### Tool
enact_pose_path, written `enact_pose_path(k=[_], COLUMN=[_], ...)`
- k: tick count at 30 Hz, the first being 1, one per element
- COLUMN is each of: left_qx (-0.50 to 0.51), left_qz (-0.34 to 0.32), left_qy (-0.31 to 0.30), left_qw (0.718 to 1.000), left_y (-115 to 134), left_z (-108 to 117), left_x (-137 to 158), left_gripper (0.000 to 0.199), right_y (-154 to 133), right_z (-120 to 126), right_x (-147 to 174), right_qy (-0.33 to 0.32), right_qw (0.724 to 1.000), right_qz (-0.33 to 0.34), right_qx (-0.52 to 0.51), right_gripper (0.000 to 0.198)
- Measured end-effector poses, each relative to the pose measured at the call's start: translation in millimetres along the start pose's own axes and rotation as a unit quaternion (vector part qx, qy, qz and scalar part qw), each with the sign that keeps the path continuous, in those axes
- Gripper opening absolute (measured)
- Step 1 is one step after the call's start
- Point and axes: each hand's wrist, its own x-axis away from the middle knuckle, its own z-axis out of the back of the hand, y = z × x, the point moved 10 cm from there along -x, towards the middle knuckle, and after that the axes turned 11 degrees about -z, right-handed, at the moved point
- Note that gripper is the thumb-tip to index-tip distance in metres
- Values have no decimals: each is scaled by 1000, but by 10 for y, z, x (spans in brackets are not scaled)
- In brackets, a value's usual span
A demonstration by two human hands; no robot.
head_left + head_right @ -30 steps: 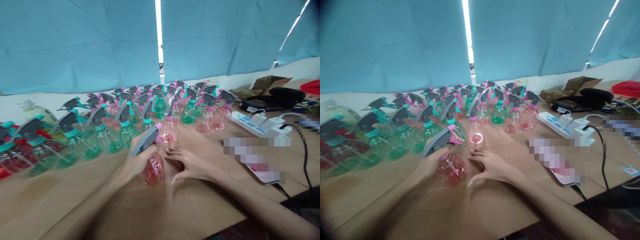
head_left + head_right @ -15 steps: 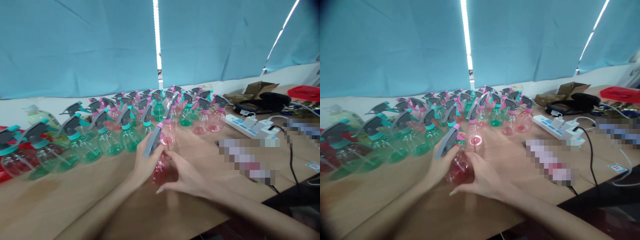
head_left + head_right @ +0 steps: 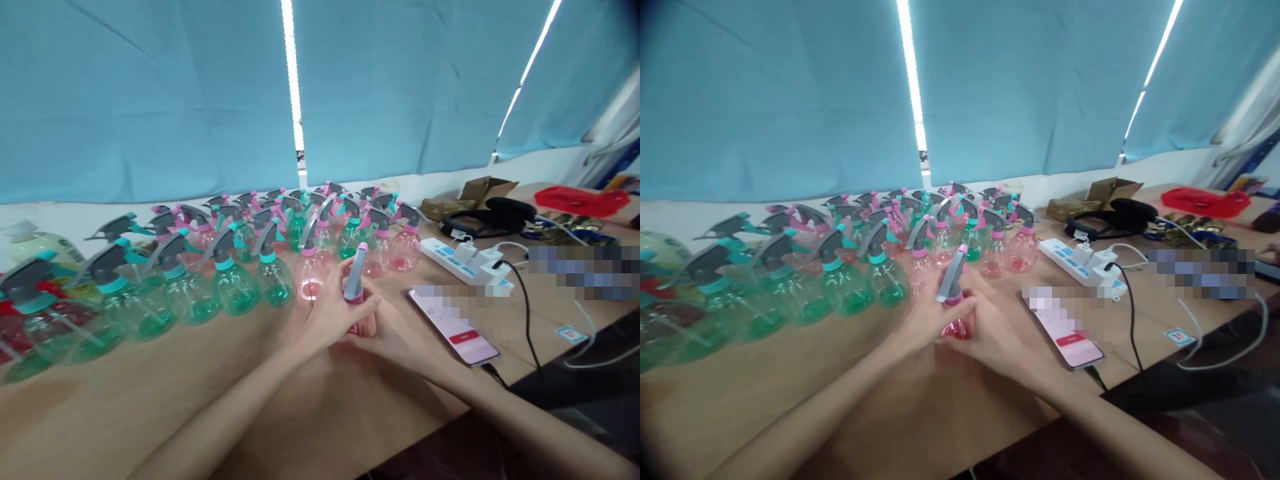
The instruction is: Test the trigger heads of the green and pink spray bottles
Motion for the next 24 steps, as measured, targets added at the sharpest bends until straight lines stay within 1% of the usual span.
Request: enact_pose_path(k=[2,4,5,7,9,11,14,19,24], left_qx=[6,-14,-29,-53,-71,-93,-108,-98,-96], left_qz=[4,6,13,36,72,93,97,95,108], left_qy=[-16,-3,-1,13,2,3,-1,-1,0], left_qw=[1000,1000,999,998,995,991,989,991,990], left_y=[-94,-213,-287,-428,-552,-603,-606,-629,-698], left_z=[-65,-26,0,85,131,191,214,186,177], left_x=[62,197,282,451,585,649,648,626,648], left_gripper=[66,53,50,41,33,24,18,15,14], right_y=[200,388,472,607,688,722,726,719,716], right_z=[123,230,277,335,341,307,250,225,206], right_x=[-107,-242,-311,-439,-546,-635,-741,-866,-952], right_qy=[6,24,38,66,83,86,80,73,70], right_qw=[1000,999,998,995,991,989,987,986,989], right_qz=[-21,-40,-49,-62,-68,-71,-81,-100,-89], right_qx=[-20,-7,13,52,81,98,109,109,94], right_gripper=[60,60,64,70,71,71,71,69,69])
